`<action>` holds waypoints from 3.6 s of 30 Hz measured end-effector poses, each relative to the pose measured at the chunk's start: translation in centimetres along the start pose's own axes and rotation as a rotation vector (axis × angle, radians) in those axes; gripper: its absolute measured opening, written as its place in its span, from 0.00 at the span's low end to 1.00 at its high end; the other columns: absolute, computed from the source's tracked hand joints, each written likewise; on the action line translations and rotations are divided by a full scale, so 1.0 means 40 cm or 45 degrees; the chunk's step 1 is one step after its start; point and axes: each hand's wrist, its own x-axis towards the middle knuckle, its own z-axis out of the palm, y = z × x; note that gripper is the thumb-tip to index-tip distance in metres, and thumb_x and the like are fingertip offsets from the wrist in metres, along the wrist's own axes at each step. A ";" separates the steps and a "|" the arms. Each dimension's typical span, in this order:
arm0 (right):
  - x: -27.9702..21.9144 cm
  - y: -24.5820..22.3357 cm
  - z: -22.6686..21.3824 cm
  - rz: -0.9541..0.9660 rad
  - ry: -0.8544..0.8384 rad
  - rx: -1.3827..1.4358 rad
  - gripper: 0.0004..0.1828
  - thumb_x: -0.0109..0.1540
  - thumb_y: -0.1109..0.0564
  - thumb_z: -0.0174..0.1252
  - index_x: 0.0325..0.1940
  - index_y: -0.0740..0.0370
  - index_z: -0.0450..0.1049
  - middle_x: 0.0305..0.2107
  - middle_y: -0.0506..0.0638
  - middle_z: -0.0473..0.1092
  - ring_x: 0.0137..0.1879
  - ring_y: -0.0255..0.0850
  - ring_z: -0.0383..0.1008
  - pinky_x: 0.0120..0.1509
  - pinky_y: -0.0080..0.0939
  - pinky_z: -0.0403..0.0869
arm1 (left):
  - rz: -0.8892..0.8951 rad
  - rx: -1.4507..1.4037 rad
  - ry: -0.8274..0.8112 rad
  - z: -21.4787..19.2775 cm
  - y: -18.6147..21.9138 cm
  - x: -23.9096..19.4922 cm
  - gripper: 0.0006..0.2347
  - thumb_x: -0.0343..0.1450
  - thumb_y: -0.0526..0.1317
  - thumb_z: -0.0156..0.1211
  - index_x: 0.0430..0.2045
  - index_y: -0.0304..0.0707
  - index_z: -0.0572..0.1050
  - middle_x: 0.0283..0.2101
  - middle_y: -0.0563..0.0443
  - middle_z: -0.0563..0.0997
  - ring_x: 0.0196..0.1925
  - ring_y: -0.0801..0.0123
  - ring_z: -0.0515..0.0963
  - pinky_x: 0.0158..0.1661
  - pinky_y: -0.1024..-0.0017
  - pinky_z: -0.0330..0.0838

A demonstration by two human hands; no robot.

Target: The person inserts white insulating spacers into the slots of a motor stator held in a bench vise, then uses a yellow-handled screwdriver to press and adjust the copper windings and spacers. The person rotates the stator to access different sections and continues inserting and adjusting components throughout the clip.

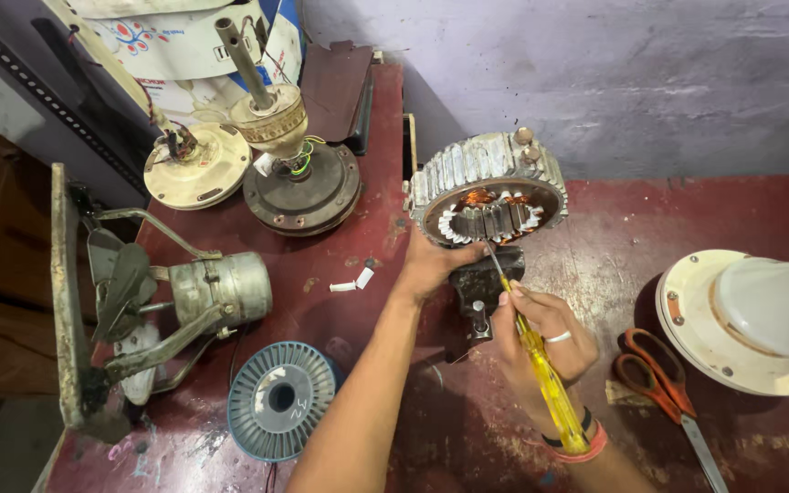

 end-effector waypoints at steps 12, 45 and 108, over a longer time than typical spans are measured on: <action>-0.015 0.002 0.031 0.005 -0.001 0.019 0.10 0.61 0.73 0.66 0.45 0.71 0.77 0.40 0.61 0.76 0.44 0.46 0.81 0.47 0.38 0.80 | 0.018 -0.062 -0.080 -0.007 0.016 0.006 0.28 0.57 0.24 0.75 0.54 0.30 0.73 0.51 0.50 0.81 0.54 0.69 0.79 0.58 0.67 0.75; 0.051 -0.027 -0.059 -0.079 -0.157 0.127 0.06 0.59 0.73 0.64 0.39 0.71 0.78 0.39 0.60 0.77 0.40 0.42 0.82 0.41 0.32 0.80 | 0.069 0.166 -0.159 -0.021 0.044 0.014 0.27 0.57 0.30 0.78 0.51 0.32 0.75 0.51 0.51 0.81 0.55 0.69 0.78 0.59 0.68 0.74; 0.168 0.357 0.102 0.846 -0.685 1.690 0.54 0.47 0.74 0.70 0.76 0.66 0.57 0.59 0.53 0.70 0.65 0.43 0.71 0.71 0.48 0.72 | 0.282 0.927 0.216 0.213 0.238 -0.268 0.05 0.64 0.32 0.66 0.29 0.34 0.77 0.32 0.49 0.79 0.38 0.60 0.79 0.43 0.65 0.73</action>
